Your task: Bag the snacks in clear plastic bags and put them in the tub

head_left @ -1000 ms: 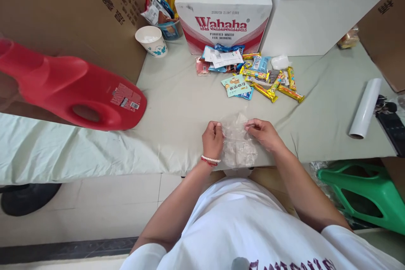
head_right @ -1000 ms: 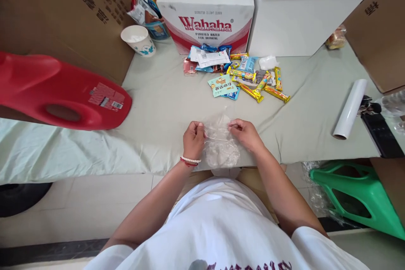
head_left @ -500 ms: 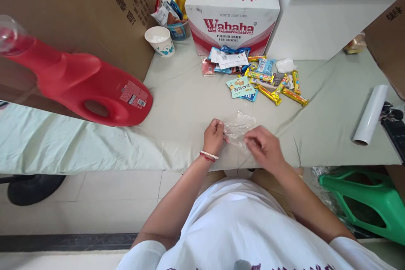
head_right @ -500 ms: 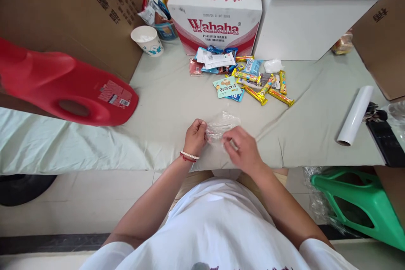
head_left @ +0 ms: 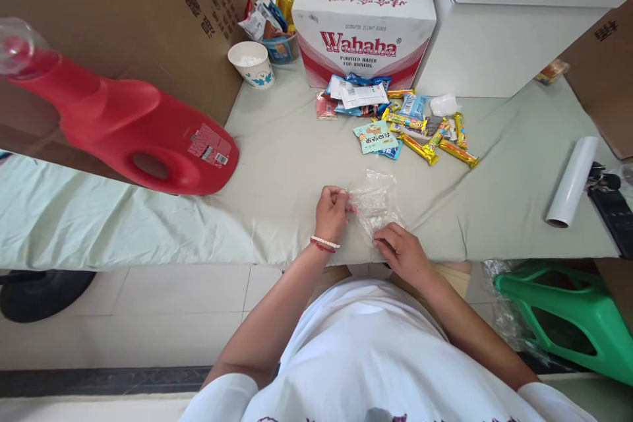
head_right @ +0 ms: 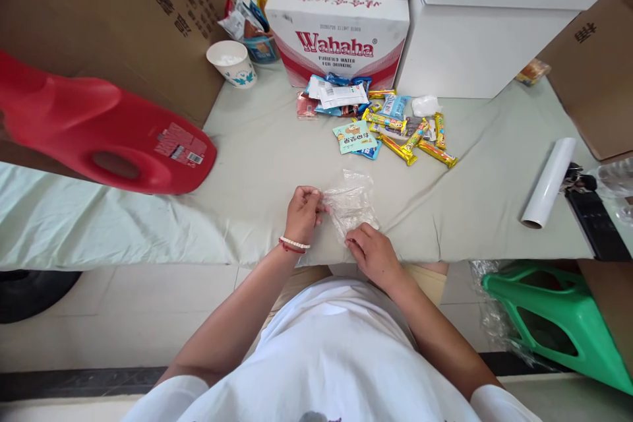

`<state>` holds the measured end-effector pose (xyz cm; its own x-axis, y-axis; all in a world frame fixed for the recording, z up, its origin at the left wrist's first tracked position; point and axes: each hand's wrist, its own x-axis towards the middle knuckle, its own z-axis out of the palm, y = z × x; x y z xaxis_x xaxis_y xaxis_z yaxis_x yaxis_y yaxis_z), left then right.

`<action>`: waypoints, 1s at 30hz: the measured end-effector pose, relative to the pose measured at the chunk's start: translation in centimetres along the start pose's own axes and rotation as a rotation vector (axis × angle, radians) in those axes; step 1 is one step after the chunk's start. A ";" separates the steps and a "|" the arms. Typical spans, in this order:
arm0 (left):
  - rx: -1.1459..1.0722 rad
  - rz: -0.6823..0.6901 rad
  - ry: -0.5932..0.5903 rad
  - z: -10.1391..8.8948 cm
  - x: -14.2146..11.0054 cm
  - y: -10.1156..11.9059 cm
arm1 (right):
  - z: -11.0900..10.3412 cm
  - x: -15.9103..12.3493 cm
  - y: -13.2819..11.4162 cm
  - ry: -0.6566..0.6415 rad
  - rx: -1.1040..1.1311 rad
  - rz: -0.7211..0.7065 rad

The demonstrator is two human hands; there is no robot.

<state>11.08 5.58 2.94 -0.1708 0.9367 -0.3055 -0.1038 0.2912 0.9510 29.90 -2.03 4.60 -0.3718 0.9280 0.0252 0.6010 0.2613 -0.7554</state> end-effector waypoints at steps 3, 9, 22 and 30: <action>0.023 0.049 0.096 -0.9 -1.6 0.5 | 0.0 0.4 -0.1 0.038 0.104 0.082; 0.072 -0.147 -0.131 -2.6 -7.0 0.1 | 0.1 1.1 0.0 0.123 0.416 0.356; -0.180 -0.296 -0.209 -0.2 -7.0 0.5 | 0.0 1.8 -1.0 0.131 0.617 0.472; -0.088 -0.182 -0.162 0.2 -6.9 -0.3 | -0.1 1.5 -1.4 0.079 0.506 0.304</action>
<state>12.48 -0.93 4.74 0.0171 0.8913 -0.4530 -0.2050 0.4466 0.8709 28.58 -0.99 5.70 -0.1708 0.9633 -0.2073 0.2528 -0.1605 -0.9541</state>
